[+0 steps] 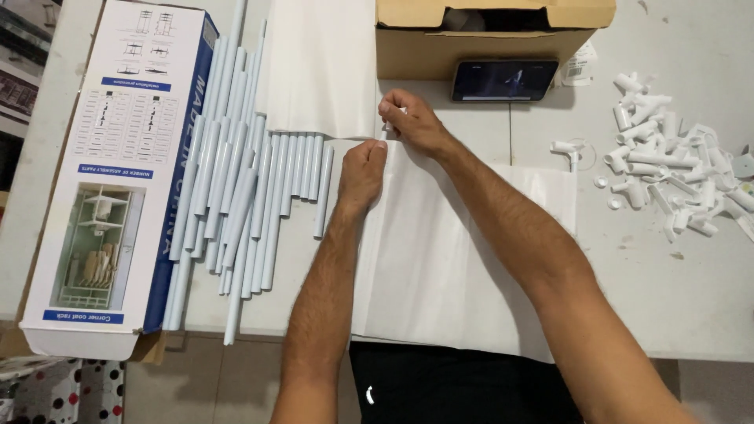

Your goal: Unboxing and beginning the assembly of a shoe rack by sorting poles and threading them through fabric shelves.

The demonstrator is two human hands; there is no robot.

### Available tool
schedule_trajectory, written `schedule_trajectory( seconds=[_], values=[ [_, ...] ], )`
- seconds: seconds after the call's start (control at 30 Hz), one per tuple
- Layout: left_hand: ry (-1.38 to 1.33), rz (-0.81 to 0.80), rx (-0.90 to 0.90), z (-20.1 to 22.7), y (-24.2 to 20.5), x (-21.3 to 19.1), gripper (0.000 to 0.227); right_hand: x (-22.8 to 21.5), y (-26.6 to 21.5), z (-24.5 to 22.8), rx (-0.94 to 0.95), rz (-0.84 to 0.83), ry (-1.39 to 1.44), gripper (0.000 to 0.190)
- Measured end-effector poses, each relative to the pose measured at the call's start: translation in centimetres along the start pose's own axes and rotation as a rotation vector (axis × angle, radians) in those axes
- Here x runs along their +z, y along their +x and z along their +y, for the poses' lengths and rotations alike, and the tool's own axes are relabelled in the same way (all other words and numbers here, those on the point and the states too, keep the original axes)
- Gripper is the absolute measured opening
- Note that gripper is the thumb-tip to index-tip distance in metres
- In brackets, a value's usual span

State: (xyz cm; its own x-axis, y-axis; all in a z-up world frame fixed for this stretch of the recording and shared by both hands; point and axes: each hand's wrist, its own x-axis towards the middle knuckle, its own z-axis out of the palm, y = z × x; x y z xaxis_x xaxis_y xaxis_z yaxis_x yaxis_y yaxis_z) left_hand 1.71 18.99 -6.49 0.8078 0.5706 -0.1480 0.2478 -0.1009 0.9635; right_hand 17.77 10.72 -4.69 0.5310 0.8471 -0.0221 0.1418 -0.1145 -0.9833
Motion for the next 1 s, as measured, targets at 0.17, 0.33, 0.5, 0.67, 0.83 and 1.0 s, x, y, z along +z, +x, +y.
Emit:
schedule_trajectory(
  seconds=[0.17,0.33,0.5,0.67,0.83,1.0],
  values=[
    [-0.008,-0.003,0.035,0.1,0.0,0.1,0.038,0.2,0.2,0.8,-0.031,-0.057,0.055,0.036],
    [0.038,0.011,0.085,0.3,-0.2,0.2,0.038,0.0,-0.5,-0.1,-0.046,-0.12,0.084,0.026],
    [0.025,0.021,0.121,-0.6,0.2,0.7,0.038,-0.6,0.3,1.1,-0.019,-0.179,0.102,0.022],
    [0.016,0.052,0.152,-1.0,0.4,0.8,0.037,-0.5,-0.3,0.6,0.164,-0.14,0.266,0.018],
    [0.001,0.012,0.17,-1.1,0.7,1.1,0.037,-1.0,0.8,1.7,0.18,-0.196,0.239,0.012],
    [-0.018,0.024,0.168,-1.4,0.6,1.0,0.037,-0.4,0.9,1.1,0.187,-0.225,0.23,0.011]
  ],
)
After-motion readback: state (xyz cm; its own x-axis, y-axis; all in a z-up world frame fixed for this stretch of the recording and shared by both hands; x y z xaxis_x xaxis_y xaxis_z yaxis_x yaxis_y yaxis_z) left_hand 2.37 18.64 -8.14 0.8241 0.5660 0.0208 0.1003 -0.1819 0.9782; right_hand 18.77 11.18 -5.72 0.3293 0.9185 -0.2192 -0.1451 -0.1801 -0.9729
